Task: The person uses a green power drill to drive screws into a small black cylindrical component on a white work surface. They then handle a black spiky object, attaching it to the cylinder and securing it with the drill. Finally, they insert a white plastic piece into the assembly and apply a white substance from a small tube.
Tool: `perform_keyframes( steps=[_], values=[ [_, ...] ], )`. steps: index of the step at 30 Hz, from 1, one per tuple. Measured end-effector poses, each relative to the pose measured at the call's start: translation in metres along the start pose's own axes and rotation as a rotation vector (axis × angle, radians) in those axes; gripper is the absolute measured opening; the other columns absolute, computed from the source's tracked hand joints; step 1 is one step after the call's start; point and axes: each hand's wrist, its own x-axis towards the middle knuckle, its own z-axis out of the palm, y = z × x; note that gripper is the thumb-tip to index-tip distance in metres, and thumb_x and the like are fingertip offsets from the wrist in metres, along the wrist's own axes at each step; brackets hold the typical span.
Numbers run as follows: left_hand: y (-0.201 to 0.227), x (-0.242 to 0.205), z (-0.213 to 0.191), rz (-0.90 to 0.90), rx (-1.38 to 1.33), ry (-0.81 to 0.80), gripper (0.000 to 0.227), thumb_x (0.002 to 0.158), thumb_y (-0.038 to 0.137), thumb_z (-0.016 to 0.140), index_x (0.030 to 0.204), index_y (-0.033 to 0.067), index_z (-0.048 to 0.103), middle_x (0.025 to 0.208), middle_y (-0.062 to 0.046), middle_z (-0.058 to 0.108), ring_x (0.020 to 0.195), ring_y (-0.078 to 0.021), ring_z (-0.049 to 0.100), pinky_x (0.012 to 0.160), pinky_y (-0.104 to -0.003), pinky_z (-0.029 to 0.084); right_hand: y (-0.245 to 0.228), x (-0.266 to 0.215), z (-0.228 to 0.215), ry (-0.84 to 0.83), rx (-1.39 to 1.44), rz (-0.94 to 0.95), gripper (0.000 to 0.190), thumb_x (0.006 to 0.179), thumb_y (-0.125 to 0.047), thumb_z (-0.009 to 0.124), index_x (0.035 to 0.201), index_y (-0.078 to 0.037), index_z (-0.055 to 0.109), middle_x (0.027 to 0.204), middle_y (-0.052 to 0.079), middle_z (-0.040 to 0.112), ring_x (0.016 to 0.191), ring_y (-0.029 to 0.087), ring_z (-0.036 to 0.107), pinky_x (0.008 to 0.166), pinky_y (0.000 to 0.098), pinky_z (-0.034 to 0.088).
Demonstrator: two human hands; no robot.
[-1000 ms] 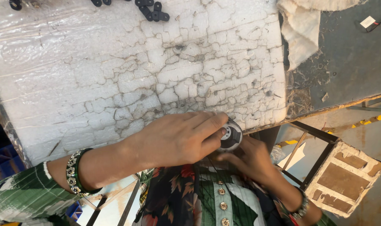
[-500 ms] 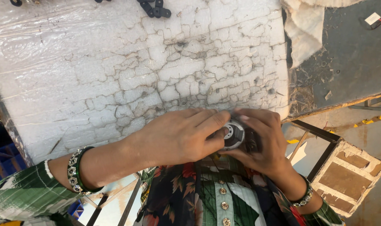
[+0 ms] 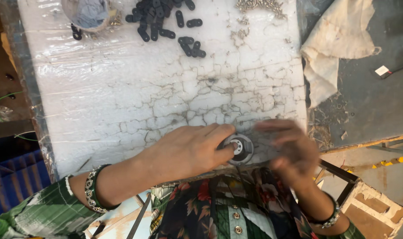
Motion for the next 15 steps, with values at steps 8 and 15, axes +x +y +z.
perform_keyframes(
  steps=[8, 15],
  values=[
    [-0.001, 0.000, 0.001, -0.007, 0.034, 0.056, 0.022, 0.085, 0.015, 0.071, 0.105, 0.0041, 0.069, 0.126, -0.018, 0.063, 0.093, -0.0263, 0.072, 0.062, -0.036, 0.060, -0.003, 0.067, -0.020, 0.059, -0.848, -0.034, 0.030, 0.096, 0.000, 0.074, 0.123, 0.001, 0.061, 0.120, 0.016, 0.062, 0.097, 0.017, 0.071, 0.073, 0.0246, 0.058],
    [-0.001, 0.000, 0.000, -0.012, 0.018, 0.054, 0.024, 0.085, 0.019, 0.072, 0.104, 0.0037, 0.069, 0.125, -0.018, 0.063, 0.094, -0.0270, 0.072, 0.063, -0.037, 0.060, -0.004, 0.090, -0.031, -0.152, -1.056, 0.009, 0.019, 0.096, -0.002, 0.078, 0.113, -0.011, 0.079, 0.110, 0.007, 0.071, 0.077, 0.016, 0.068, 0.065, 0.0288, 0.054]
  ],
)
